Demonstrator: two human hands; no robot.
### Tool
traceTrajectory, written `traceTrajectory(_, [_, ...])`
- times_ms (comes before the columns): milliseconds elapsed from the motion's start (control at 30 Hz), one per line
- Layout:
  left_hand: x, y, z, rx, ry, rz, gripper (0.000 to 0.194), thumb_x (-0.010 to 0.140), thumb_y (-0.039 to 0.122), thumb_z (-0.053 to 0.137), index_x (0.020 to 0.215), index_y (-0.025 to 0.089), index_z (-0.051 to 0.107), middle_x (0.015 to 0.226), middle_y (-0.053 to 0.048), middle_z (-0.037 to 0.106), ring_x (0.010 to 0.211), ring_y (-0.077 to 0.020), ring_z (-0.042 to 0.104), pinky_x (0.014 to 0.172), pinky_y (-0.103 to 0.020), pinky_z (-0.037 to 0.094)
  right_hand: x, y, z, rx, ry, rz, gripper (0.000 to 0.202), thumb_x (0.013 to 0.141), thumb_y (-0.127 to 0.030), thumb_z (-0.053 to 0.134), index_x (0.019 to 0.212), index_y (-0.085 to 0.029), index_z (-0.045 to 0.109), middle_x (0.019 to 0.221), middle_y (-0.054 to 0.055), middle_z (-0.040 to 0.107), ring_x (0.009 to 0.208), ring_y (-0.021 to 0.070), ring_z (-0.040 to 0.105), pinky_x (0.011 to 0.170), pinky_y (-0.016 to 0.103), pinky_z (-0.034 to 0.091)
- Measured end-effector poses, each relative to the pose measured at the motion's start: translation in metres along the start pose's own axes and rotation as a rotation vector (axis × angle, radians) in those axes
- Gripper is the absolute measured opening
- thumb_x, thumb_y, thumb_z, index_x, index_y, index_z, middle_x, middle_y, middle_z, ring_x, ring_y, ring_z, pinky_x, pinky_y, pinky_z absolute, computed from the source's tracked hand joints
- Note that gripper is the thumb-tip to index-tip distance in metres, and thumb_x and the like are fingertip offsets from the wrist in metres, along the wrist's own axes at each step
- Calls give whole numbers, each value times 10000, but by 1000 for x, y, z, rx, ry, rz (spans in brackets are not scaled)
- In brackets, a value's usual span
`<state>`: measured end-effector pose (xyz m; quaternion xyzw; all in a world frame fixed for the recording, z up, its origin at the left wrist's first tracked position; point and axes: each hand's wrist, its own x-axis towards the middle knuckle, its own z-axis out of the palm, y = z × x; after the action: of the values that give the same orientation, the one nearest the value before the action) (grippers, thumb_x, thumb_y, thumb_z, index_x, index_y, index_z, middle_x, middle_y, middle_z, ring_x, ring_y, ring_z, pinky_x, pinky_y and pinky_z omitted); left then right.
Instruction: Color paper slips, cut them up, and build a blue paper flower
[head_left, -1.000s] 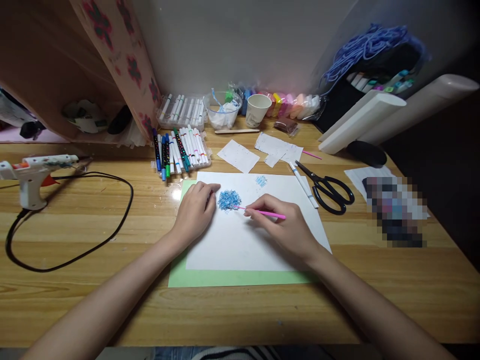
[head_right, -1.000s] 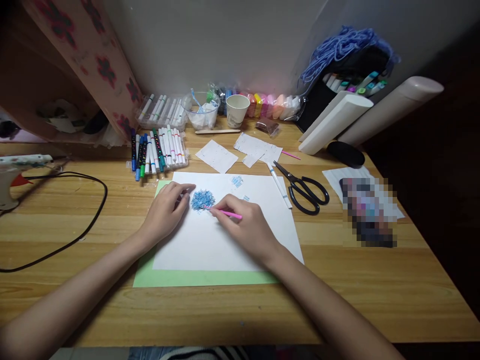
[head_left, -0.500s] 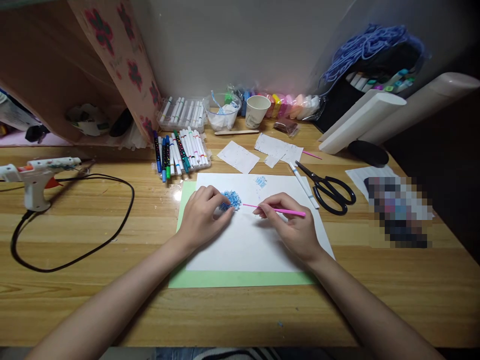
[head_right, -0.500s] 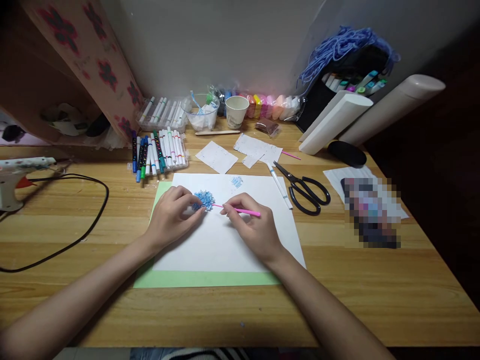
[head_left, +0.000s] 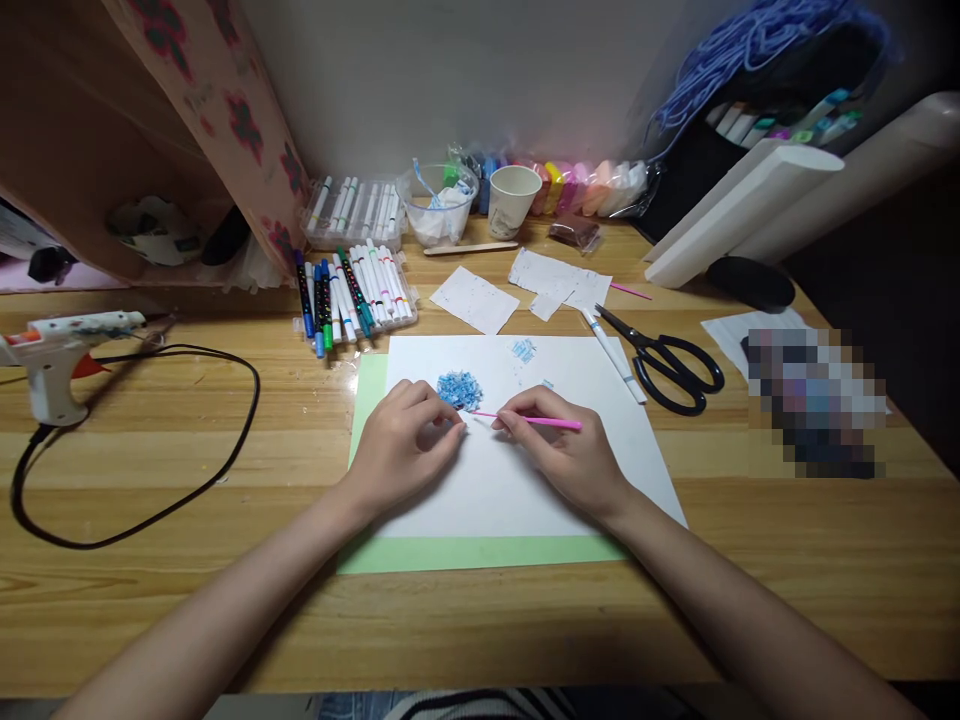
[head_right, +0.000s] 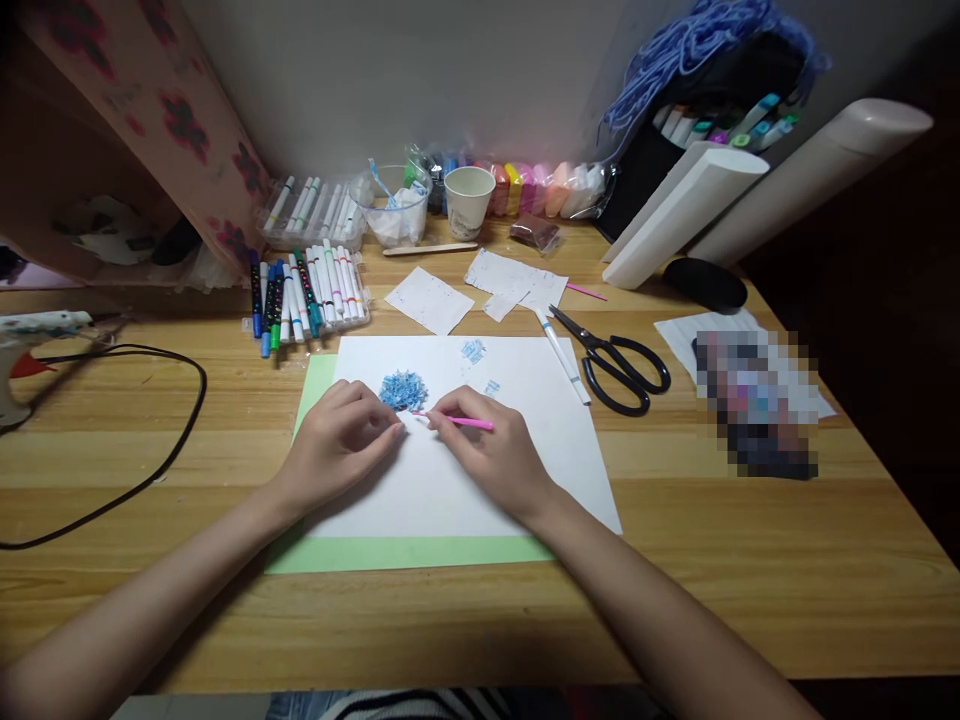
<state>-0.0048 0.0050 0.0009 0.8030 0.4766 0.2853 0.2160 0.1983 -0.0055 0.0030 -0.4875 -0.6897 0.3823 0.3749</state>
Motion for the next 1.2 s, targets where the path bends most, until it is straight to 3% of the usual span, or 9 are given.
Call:
traceTrajectory(433, [3,-1,4,99,12,-24,117,837,230,570,779,171,653,718,-24,545,731,-167,478,650,-305,384,5,1,8,-98,-67,-142,74,911,-201,535,910,-207,609,857,10,667,815,147,607,741,281,461])
traceTrajectory(933, [2,-1,3,79,16,-64,96,825,217,576,761,177,635,701,-12,538,728,-161,484,641,-292,374,10,3,12,-24,-77,-77,70,899,-223,560,904,-207,628,868,-3,674,819,133,617,737,275,459])
traceTrajectory(1200, [7,3,6,63,51,-129,87,821,204,581,764,187,646,685,-5,532,709,-158,485,637,-291,377,7,5,4,58,35,-41,88,905,-250,546,881,-205,618,825,6,652,785,141,618,704,286,469])
